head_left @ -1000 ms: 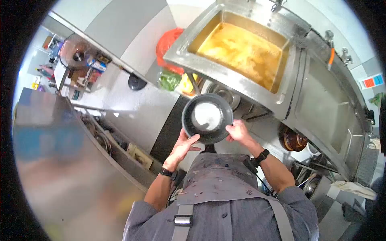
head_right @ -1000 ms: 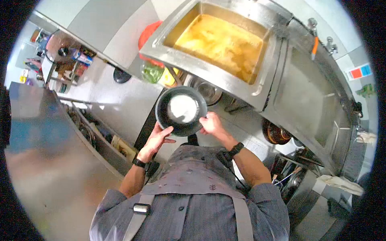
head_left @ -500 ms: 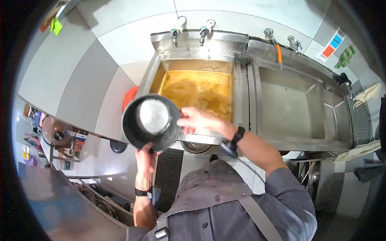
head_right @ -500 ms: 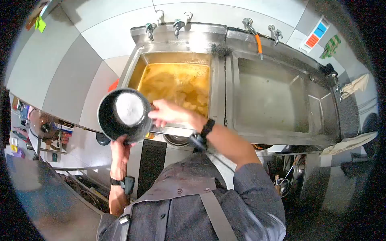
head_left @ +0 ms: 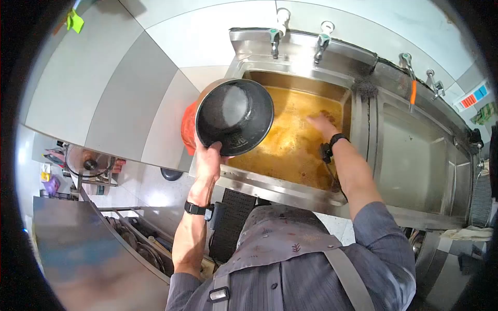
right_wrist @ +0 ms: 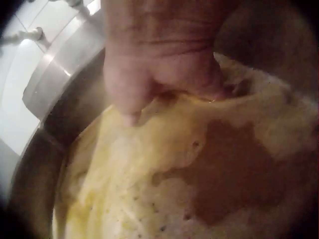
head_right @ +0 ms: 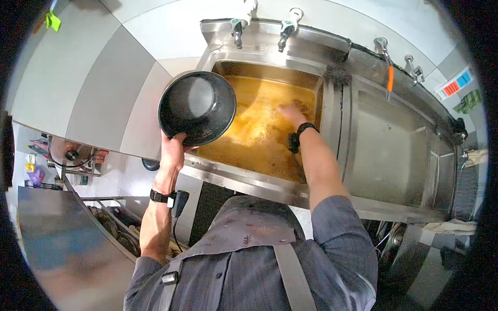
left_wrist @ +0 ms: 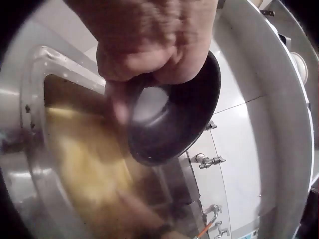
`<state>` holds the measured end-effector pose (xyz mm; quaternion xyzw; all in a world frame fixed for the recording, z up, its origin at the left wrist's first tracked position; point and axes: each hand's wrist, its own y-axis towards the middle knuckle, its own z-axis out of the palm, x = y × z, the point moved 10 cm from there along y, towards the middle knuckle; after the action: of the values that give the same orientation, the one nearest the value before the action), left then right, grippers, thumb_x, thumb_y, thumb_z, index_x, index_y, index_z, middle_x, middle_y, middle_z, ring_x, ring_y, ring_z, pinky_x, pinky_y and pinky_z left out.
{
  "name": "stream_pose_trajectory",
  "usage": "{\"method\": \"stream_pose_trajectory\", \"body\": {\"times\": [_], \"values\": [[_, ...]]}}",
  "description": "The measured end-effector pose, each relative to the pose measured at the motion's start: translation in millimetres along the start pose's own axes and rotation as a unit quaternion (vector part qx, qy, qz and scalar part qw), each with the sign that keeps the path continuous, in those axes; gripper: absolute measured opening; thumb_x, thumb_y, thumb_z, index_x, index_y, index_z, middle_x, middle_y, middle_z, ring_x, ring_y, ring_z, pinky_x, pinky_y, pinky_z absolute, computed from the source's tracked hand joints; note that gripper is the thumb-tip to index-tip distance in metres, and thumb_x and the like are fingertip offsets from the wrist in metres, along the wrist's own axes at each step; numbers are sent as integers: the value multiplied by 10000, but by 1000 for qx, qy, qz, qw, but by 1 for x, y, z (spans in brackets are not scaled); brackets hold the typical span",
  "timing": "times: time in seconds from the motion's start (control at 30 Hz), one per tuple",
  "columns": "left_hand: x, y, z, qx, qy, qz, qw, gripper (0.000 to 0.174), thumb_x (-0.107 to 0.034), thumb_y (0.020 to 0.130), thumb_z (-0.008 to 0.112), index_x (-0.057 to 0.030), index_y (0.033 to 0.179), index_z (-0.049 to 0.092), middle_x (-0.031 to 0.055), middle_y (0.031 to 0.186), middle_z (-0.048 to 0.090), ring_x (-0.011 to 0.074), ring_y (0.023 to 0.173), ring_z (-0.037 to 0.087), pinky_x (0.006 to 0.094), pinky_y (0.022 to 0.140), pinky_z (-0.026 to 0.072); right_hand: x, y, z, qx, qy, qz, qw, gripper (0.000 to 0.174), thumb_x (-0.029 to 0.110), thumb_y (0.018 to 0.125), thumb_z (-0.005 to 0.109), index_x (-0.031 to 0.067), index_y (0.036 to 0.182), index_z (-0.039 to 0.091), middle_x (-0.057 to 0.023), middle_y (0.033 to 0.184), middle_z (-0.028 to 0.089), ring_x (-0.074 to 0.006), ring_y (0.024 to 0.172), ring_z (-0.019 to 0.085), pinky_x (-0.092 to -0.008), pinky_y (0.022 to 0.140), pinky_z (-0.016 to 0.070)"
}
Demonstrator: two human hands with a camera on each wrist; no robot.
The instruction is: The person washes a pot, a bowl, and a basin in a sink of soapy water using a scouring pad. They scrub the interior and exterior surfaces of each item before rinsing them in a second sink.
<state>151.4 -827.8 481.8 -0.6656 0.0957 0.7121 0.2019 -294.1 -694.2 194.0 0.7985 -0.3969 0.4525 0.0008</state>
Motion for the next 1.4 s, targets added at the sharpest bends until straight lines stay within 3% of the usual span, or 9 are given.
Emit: {"method": "stream_pose_trajectory", "body": {"times": [0.23,0.33,0.37,0.53,0.63,0.67,1.1,1.17,1.4], "values": [[1,57,-3,39,17,-50,998,793,129,891,432,-223,1576,243,168,1456,494,342,1176,654,439,736,690,145,-48,119,180,-105,-39,977,826,628,870,644,-10,1393,597,-288,1578,393,-376,1472,391,-421,1209,312],[0,70,3,63,12,-67,996,855,151,863,419,-220,1597,189,172,1473,468,350,1188,645,440,761,688,150,-62,153,127,-155,-231,952,809,617,865,656,25,1409,570,-200,1366,646,-401,1210,626,-443,1008,501],[0,76,4,70,16,-69,995,853,153,862,419,-211,1598,188,170,1466,477,345,1188,646,441,769,687,186,-116,187,343,-331,-125,870,492,433,909,627,4,1124,732,-196,1115,744,-395,981,687,-482,866,543],[13,100,15,115,2,-38,993,850,169,849,420,-165,1594,184,184,1444,494,351,1192,645,439,775,685,110,-158,228,361,-386,-284,800,261,205,815,575,44,909,757,-173,1077,746,-331,904,695,-509,721,528],[9,98,34,141,-16,-39,989,846,167,849,432,-141,1595,179,197,1434,499,352,1192,645,435,772,685,14,-130,233,409,-513,-111,746,252,289,862,588,88,798,725,-115,1057,758,-290,897,695,-498,738,533],[9,97,39,147,-22,-42,988,844,161,852,440,-133,1597,173,205,1428,503,351,1190,646,433,768,686,31,-151,188,334,-444,-244,795,192,174,792,650,82,902,778,-192,936,743,-344,826,696,-494,730,541],[97,122,81,124,252,-71,957,891,51,854,524,-79,1626,99,317,1394,534,424,1080,679,443,754,637,27,-108,-12,-47,-461,-60,884,553,249,914,661,78,1423,529,-238,1312,645,-359,1167,658,-508,954,531],[121,139,84,106,335,28,936,883,4,836,538,-61,1617,133,365,1394,507,508,1320,494,478,1120,417,-12,-82,18,65,-418,-41,905,515,242,926,653,76,1404,556,-233,1266,667,-362,1096,671,-513,926,533],[164,143,98,97,375,-16,922,897,27,821,545,-69,1610,128,375,1397,489,515,1300,510,504,1092,437,79,-144,29,229,-76,96,966,324,245,961,656,8,1181,681,-176,1024,727,-337,808,630,-454,746,511]]}}
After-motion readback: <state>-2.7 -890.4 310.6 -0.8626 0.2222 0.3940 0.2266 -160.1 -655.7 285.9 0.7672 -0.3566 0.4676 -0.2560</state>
